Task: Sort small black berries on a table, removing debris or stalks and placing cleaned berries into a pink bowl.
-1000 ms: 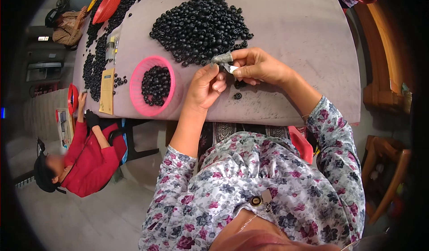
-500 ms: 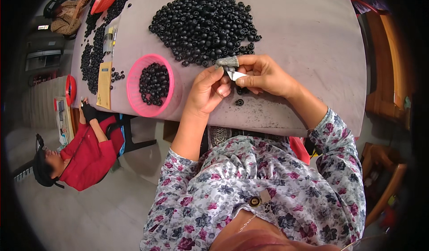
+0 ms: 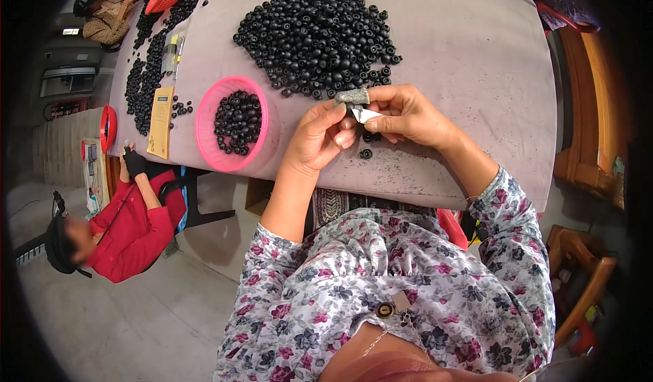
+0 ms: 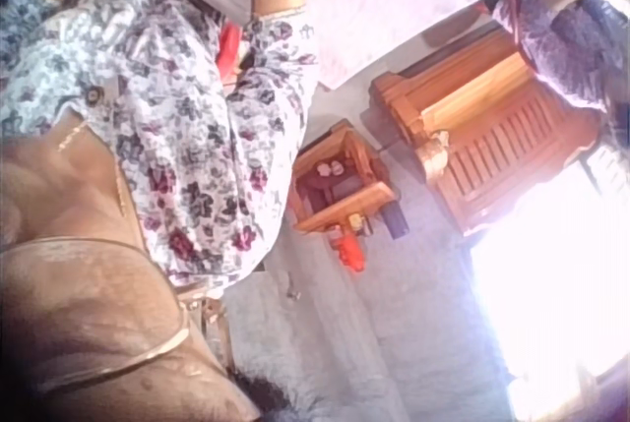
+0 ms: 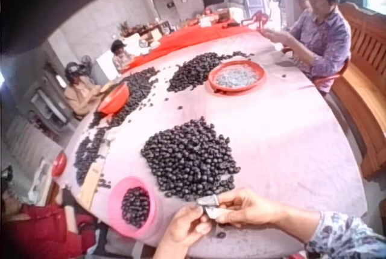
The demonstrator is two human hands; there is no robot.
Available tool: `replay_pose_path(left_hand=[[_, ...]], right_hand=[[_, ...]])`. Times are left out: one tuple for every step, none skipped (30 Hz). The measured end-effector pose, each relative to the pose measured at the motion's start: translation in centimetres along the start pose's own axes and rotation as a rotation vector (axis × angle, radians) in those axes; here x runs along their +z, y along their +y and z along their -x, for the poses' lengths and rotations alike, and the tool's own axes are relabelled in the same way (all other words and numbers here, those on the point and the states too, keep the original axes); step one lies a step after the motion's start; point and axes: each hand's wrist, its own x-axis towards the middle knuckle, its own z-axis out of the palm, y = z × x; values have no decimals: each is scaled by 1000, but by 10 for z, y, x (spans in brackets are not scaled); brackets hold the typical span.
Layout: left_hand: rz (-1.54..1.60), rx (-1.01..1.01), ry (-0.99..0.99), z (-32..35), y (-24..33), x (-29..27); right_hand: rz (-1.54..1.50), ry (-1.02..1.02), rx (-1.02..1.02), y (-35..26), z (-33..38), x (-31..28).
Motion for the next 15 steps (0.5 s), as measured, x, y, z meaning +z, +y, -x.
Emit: replay_pose_path(left_hand=[[1, 6, -7, 0, -1, -2], [1, 12, -13, 1, -1, -4], [3, 15, -20, 0, -2, -5], [9, 15, -16, -1, -2, -5], [15, 16, -12, -1, -3, -5], [18, 20, -8, -1, -2, -4], [9, 20, -6, -1, -2, -5], [0, 20, -5, 0, -3, -6], [-8, 19, -3, -1, -3, -6], [-9, 16, 2, -1, -3, -6], [-10, 12, 8, -1, -3, -7], [-11, 6, 13, -2, -3, -7], [-22, -4, 16, -1, -1, -5], [-34, -14, 19, 0, 0, -3], [-41, -26, 22, 1, -1, -2]], right_hand=[[13, 0, -1, -1, 0, 1], [27, -1, -3, -2, 0, 2], [25, 6, -5, -2, 0, 2], [23, 13, -7, -2, 1, 2], [21, 20, -9, -2, 1, 2], [33, 16, -7, -2, 0, 2], [46, 13, -5, -2, 0, 2], [59, 10, -3, -1, 0, 2], [60, 17, -8, -1, 0, 2], [62, 23, -14, -2, 1, 2], [64, 29, -19, -2, 1, 2], [64, 22, -18, -1, 0, 1], [65, 16, -17, 0, 0, 0], [65, 9, -16, 1, -1, -1], [55, 14, -13, -1, 0, 0]])
